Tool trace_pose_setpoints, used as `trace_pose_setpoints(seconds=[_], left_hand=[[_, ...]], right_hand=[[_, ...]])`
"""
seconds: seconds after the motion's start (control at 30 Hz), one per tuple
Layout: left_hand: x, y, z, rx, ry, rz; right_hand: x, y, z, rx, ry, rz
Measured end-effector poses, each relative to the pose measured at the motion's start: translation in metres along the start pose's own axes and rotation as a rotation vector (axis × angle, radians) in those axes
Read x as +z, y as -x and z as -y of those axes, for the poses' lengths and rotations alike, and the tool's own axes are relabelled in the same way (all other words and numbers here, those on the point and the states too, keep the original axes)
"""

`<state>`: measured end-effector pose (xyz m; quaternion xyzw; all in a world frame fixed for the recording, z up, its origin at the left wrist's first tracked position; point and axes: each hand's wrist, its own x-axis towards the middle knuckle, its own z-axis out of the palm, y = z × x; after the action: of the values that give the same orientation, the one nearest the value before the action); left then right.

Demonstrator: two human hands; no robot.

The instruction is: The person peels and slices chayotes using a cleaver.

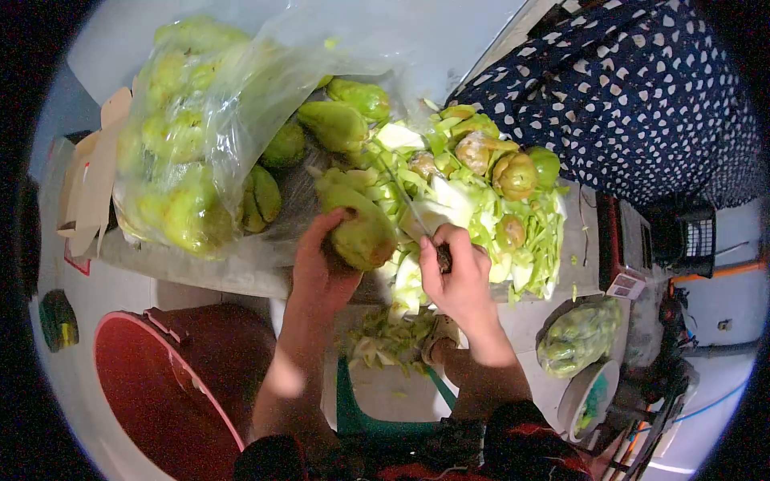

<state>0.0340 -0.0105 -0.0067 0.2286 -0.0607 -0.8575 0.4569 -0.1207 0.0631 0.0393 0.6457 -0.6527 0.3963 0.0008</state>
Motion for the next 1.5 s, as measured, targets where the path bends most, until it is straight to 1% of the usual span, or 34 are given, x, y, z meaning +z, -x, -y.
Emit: trace_pose_setpoints(seconds=[0.03,0.07,0.1,0.13,0.17,0.2,0.27,0.3,0.37,0.4,0.47,0.6,0.67,0.7,0.8,0.87,0.9,0.93,0.97,1.0,1.07,1.1,1.13,1.17,1.2,1.23,1.3,1.33,1.37,1.4,1.43,1.47,1.5], left_hand=[[0.002,0.0,0.002,0.026,0.065,-0.035],[0.004,0.0,0.005,0.051,0.131,-0.072],[0.004,0.0,0.006,0.047,0.125,-0.066],[0.004,-0.002,0.008,0.091,0.191,-0.052],[0.004,-0.003,0.009,0.133,0.257,-0.04],[0.007,0.001,0.009,0.126,0.251,-0.036],[0.017,0.009,0.009,0.13,0.23,-0.133],[0.014,0.01,0.012,0.123,0.225,-0.127],[0.005,0.008,0.02,0.106,0.284,0.001],[0.006,0.008,0.02,0.101,0.28,0.004],[0.007,0.007,0.02,0.063,0.325,0.052],[0.007,0.006,0.022,0.081,0.345,0.07],[0.015,0.01,0.021,0.055,0.344,-0.03],[0.014,0.01,0.022,0.056,0.346,-0.034],[0.013,0.01,0.022,0.051,0.331,0.026],[0.02,0.013,0.024,0.233,0.207,-0.022],[0.02,0.013,0.025,0.23,0.207,-0.019],[0.018,0.011,0.024,0.288,0.212,0.033],[0.018,0.008,0.022,0.35,0.22,0.086],[0.02,0.009,0.02,0.355,0.222,0.092],[0.023,0.013,0.015,0.267,0.299,0.109],[0.023,0.012,0.014,0.27,0.301,0.106],[0.023,0.008,0.012,0.252,0.368,0.128],[0.022,0.006,0.012,0.232,0.434,0.149],[0.021,0.006,0.013,0.229,0.433,0.149],[0.02,0.005,0.014,0.233,0.408,0.149],[0.02,0.004,0.015,0.238,0.382,0.15],[0.021,0.004,0.017,0.265,0.333,0.103],[0.02,0.005,0.019,0.291,0.283,0.055],[0.017,0.005,0.021,0.287,0.281,0.055],[0.013,0.005,0.024,0.243,0.298,0.007],[0.01,0.006,0.026,0.201,0.315,-0.04],[0.013,0.009,0.025,0.198,0.314,-0.041]], right_hand=[[-0.001,0.002,-0.002,-0.064,0.021,-0.019],[0.0,0.005,-0.004,-0.061,0.024,-0.027],[0.001,0.009,-0.005,-0.209,0.027,-0.039],[0.002,0.011,-0.005,-0.358,0.031,-0.052],[0.002,0.015,-0.003,-0.418,0.063,-0.029],[0.006,0.021,-0.002,-0.467,0.092,-0.05],[0.0,0.025,-0.001,-0.366,-0.037,0.185],[0.003,0.025,0.002,-0.403,-0.088,0.129],[0.003,0.022,0.008,-0.407,-0.083,0.151],[0.003,0.02,0.013,-0.413,-0.084,0.181],[0.003,0.015,0.018,-0.419,-0.111,0.139],[0.003,0.015,0.019,-0.413,-0.113,0.153],[0.003,0.016,0.02,-0.406,-0.108,0.158],[0.002,0.017,0.021,-0.398,-0.107,0.164],[0.001,0.021,0.019,-0.373,-0.09,0.179],[0.006,0.023,0.007,-0.355,-0.069,0.19],[0.015,0.021,-0.009,-0.265,0.012,0.165],[0.025,0.021,-0.025,-0.177,0.093,0.134],[0.027,0.024,-0.043,-0.017,0.143,0.206],[0.024,0.02,-0.043,-0.024,0.144,0.204],[0.019,0.012,-0.037,-0.075,0.088,0.033],[0.017,0.012,-0.034,-0.037,0.094,0.038],[0.015,0.011,-0.031,-0.035,0.093,0.038],[0.014,0.011,-0.026,0.053,0.082,0.056],[0.012,0.01,-0.023,0.14,0.072,0.072],[0.009,0.01,-0.021,0.14,0.072,0.07],[0.005,0.013,-0.016,-0.088,0.114,0.033],[0.002,0.015,-0.011,-0.087,0.114,0.032],[0.001,0.018,-0.005,-0.224,0.125,0.039],[0.0,0.021,-0.001,-0.36,0.137,0.046],[-0.002,0.022,0.001,-0.333,0.046,0.159],[-0.003,0.02,0.007,-0.338,-0.055,0.175],[-0.002,0.021,0.009,-0.341,-0.071,0.183]])
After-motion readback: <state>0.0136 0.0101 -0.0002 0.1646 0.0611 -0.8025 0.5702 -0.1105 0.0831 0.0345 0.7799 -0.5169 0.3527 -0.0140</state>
